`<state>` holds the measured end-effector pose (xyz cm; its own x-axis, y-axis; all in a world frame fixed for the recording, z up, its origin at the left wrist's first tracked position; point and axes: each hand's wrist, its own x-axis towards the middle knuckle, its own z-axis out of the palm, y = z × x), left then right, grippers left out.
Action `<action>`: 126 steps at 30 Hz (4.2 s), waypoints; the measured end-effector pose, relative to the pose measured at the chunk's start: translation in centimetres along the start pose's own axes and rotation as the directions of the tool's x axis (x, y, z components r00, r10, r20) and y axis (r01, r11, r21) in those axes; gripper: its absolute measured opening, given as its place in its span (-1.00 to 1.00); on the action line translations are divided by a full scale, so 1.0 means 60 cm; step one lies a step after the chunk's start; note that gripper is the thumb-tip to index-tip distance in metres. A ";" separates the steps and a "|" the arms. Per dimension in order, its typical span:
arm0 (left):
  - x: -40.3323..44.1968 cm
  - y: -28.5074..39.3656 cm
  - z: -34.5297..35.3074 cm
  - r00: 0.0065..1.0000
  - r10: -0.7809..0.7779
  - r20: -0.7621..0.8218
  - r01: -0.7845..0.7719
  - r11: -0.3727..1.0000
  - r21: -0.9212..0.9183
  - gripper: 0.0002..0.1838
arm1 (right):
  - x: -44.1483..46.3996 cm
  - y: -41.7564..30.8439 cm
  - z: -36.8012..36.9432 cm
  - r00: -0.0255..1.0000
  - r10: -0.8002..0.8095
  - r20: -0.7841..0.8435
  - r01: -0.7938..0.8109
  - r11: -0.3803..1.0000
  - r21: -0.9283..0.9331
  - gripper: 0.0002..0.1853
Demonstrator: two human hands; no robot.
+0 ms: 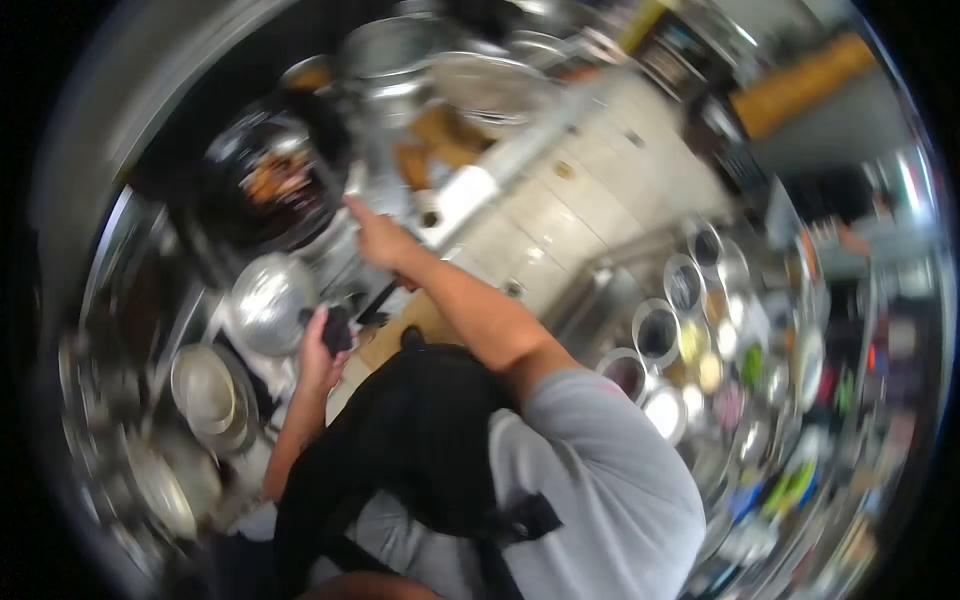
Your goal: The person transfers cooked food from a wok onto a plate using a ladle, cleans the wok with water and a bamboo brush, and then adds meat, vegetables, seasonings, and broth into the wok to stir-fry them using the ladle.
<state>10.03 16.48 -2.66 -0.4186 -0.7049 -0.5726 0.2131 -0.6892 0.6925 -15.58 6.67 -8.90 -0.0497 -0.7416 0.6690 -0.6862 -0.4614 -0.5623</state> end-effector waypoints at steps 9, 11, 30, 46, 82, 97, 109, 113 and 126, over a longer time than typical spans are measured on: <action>0.002 -0.086 0.162 0.985 -0.089 0.149 0.075 0.992 0.100 -0.46 | -0.264 -0.226 -0.694 0.565 0.817 -0.114 -0.823 0.567 -0.010 -0.21; -0.011 -0.105 0.200 0.983 -0.156 0.094 0.129 0.961 0.243 -0.46 | -0.364 -0.225 -0.798 0.453 0.823 -0.342 -0.890 0.441 -0.118 -0.24; -0.091 -0.233 0.400 0.979 -0.168 0.120 0.099 0.892 0.442 -0.44 | -0.662 -0.131 -0.982 0.265 0.740 -0.618 -0.960 0.264 -0.096 -0.25; -0.087 -0.215 0.318 0.988 -0.143 0.063 0.112 0.931 0.346 -0.54 | -0.609 -0.192 -0.998 0.093 0.978 -0.185 -0.483 0.206 0.851 -0.13; 0.031 -0.134 0.238 0.906 -0.356 0.231 0.217 0.856 0.469 -0.52 | -0.493 -0.472 -0.690 0.566 0.731 -0.381 -0.818 0.556 -0.148 -0.21; -0.008 -0.217 0.439 0.766 -0.492 0.414 0.124 0.744 0.656 -0.51 | -0.680 -0.581 -0.711 -0.162 0.868 -0.470 -0.986 -0.120 0.118 -0.18; 0.012 -0.203 0.391 0.824 -0.459 0.333 0.178 0.767 0.617 -0.50 | -0.635 -0.600 -0.730 -0.196 0.974 -0.114 -0.511 -0.002 0.860 -0.17; 0.015 -0.178 0.347 0.868 -0.425 0.258 0.237 0.810 0.537 -0.54 | -0.546 -0.587 -0.749 -0.120 0.993 -0.015 -0.563 -0.055 0.825 -0.19; -0.037 0.009 0.048 0.995 -0.006 0.096 0.004 1.000 0.017 -0.60 | -0.058 -0.246 -0.416 0.400 0.772 0.493 -0.890 0.198 0.411 -0.21</action>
<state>8.54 18.15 0.28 -0.5030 -0.6812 -0.5319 0.1962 -0.6893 0.6974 -23.41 28.25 9.20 -0.1921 -0.8933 -0.4064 0.2064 0.3680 -0.9066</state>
